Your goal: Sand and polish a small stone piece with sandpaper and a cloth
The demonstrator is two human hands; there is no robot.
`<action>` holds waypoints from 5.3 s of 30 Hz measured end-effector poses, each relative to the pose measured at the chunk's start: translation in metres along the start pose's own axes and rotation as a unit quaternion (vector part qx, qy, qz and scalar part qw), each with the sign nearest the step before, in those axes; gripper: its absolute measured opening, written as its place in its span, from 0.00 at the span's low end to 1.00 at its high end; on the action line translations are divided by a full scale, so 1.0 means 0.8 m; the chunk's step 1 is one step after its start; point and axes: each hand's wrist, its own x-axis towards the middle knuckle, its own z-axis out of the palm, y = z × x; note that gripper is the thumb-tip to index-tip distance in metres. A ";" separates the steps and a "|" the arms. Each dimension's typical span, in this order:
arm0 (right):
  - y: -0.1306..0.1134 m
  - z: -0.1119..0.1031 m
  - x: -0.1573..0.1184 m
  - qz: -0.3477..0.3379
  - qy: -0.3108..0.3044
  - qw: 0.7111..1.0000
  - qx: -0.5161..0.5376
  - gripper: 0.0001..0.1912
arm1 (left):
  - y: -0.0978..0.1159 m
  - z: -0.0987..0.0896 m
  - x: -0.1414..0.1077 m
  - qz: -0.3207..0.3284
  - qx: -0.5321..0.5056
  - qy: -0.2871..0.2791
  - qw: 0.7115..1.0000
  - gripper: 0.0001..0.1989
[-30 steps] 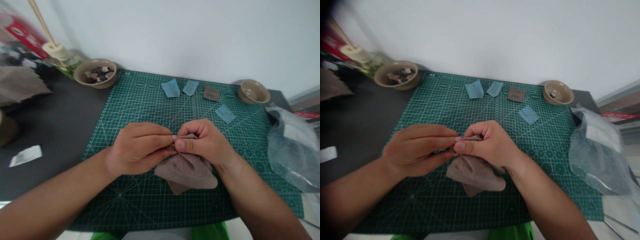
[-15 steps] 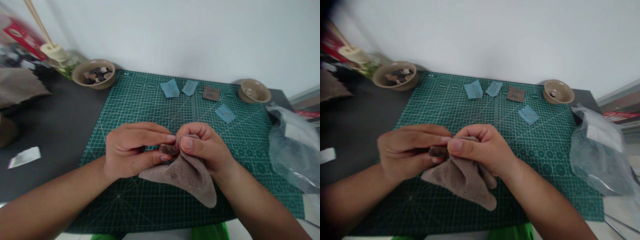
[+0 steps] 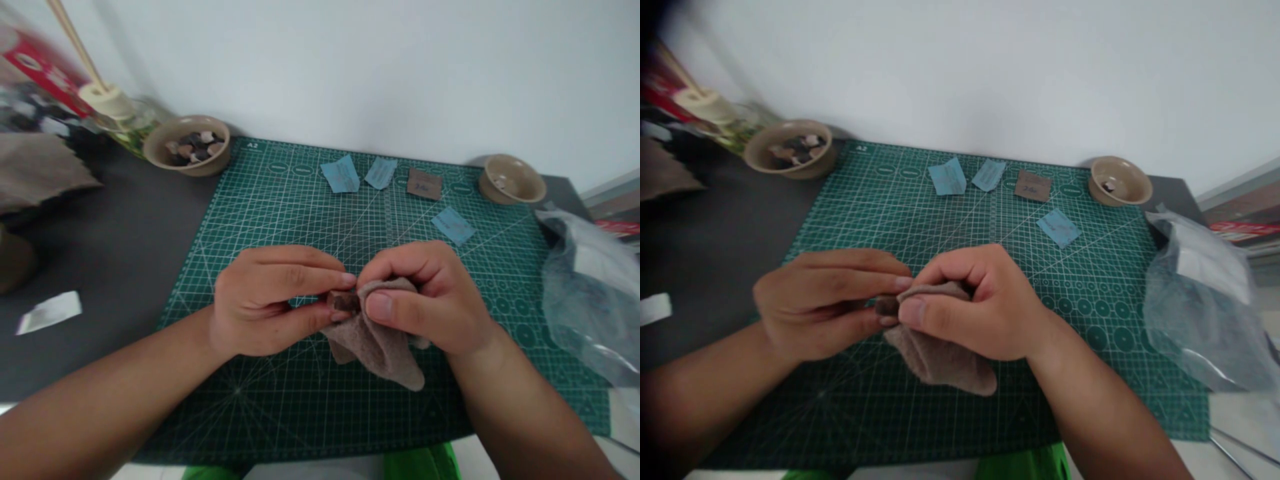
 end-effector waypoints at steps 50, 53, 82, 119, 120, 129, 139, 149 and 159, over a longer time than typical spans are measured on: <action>0.012 -0.001 0.000 -0.024 -0.006 0.999 0.043 0.03 | 0.005 0.006 -0.007 0.008 0.020 0.000 1.000 0.11; 0.014 -0.001 0.000 -0.018 0.003 1.000 0.022 0.03 | 0.008 0.007 -0.008 -0.004 0.023 0.023 0.999 0.13; 0.023 -0.009 0.016 -0.079 0.069 0.986 -0.132 0.09 | -0.001 0.013 -0.008 -0.090 0.068 0.069 0.991 0.10; 0.024 -0.009 0.016 -0.097 0.082 0.947 -0.296 0.08 | -0.016 0.016 -0.010 -0.072 0.048 0.049 0.995 0.17; 0.024 -0.009 0.017 -0.096 0.081 0.945 -0.301 0.09 | -0.016 0.015 -0.010 -0.073 0.045 0.048 0.995 0.17; 0.025 -0.009 0.018 -0.093 0.078 0.943 -0.311 0.10 | -0.015 0.013 -0.009 -0.079 0.000 0.027 0.996 0.20; 0.026 -0.008 0.017 -0.082 0.067 0.935 -0.338 0.10 | -0.017 0.011 -0.009 -0.100 -0.031 -0.008 0.995 0.23; 0.031 -0.006 0.018 -0.099 0.079 0.907 -0.401 0.12 | -0.017 0.012 -0.009 -0.157 -0.012 -0.032 0.987 0.21; 0.026 -0.008 0.017 -0.078 0.046 0.902 -0.421 0.13 | -0.022 0.022 -0.015 -0.185 -0.106 0.021 0.977 0.18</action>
